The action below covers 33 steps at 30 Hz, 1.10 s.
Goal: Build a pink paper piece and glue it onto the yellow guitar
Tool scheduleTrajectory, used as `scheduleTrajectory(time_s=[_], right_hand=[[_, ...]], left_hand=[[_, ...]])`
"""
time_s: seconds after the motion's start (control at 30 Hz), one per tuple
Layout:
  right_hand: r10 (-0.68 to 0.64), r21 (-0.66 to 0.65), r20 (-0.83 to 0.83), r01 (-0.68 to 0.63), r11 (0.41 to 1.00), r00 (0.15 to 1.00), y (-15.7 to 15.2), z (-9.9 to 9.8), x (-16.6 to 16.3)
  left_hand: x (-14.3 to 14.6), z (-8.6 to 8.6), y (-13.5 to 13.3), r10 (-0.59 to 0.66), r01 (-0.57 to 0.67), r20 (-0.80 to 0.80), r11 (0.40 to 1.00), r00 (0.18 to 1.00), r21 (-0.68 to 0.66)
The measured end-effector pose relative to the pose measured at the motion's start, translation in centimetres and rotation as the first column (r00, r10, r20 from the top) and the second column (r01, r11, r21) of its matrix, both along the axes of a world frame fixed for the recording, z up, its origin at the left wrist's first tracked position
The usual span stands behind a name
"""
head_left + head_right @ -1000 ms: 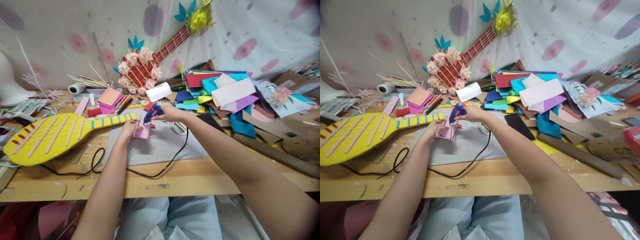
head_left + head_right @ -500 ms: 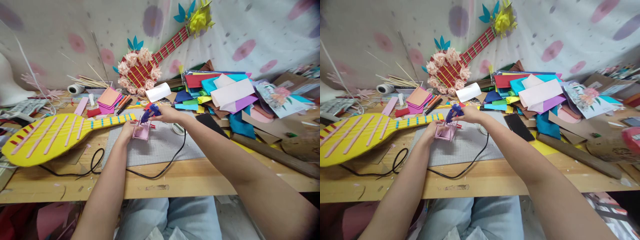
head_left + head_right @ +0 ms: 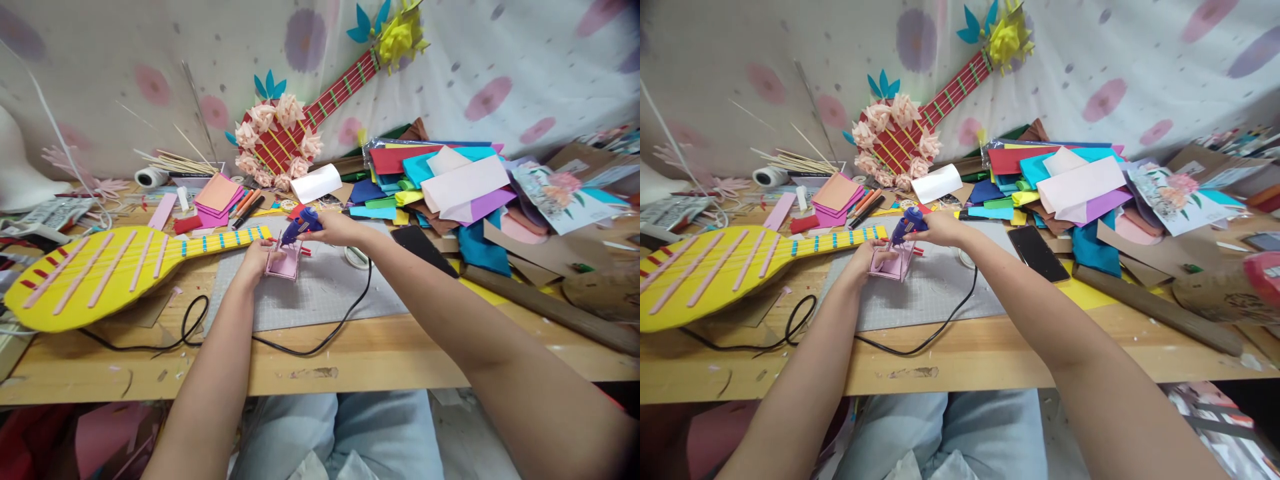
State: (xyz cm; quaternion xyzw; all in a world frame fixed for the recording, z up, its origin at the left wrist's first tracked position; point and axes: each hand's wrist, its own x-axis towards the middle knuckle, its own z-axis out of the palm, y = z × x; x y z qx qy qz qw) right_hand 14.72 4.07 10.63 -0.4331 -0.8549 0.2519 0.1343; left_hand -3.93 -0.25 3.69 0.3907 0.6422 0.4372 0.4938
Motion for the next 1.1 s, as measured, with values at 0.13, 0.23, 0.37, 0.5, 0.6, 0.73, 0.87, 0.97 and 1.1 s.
scheduleTrajectory(time_s=[0.13,0.23,0.37,0.5,0.6,0.73,0.87,0.97,1.1], right_hand=[[-0.009,-0.006,-0.010,0.009,1.000,1.000,0.0,0.1,-0.2],[-0.002,-0.011,-0.011,0.001,1.000,1.000,0.1,0.1,0.5],[0.004,-0.025,-0.019,-0.005,1.000,1.000,0.2,-0.1,1.5],[-0.054,-0.145,-0.165,0.030,0.989,0.985,-0.2,-0.3,2.0],[-0.177,-0.261,-0.320,0.092,0.961,0.931,-0.8,-0.7,2.7],[-0.362,-0.301,-0.484,0.237,0.924,0.797,-0.9,-2.6,5.3],[-0.628,-0.241,-0.537,0.611,0.754,0.563,-0.6,-5.6,9.0],[-0.758,-0.130,-0.408,0.789,0.601,0.510,-0.9,-7.2,11.1],[-0.736,0.030,-0.245,0.763,0.645,0.632,-1.5,-8.3,12.0]], left_hand=[[0.0,0.1,-0.1,0.016,-0.016,0.005,1.000,1.000,0.002],[-0.1,0.1,0.0,0.032,-0.032,-0.004,0.999,0.999,0.003],[-0.1,0.1,0.0,0.034,-0.034,-0.009,0.999,0.999,0.004],[-0.2,0.0,0.0,0.038,-0.037,-0.001,0.999,0.999,0.013],[-0.2,-0.1,0.1,0.059,-0.059,0.036,0.998,0.998,0.015],[-0.2,-0.4,0.4,0.097,-0.104,0.135,0.993,0.986,0.051],[0.3,-0.8,0.6,0.130,-0.156,0.216,0.982,0.968,0.107],[0.8,-1.0,0.7,0.158,-0.190,0.230,0.974,0.960,0.122],[1.4,-1.0,0.5,0.181,-0.210,0.212,0.970,0.960,0.123]])
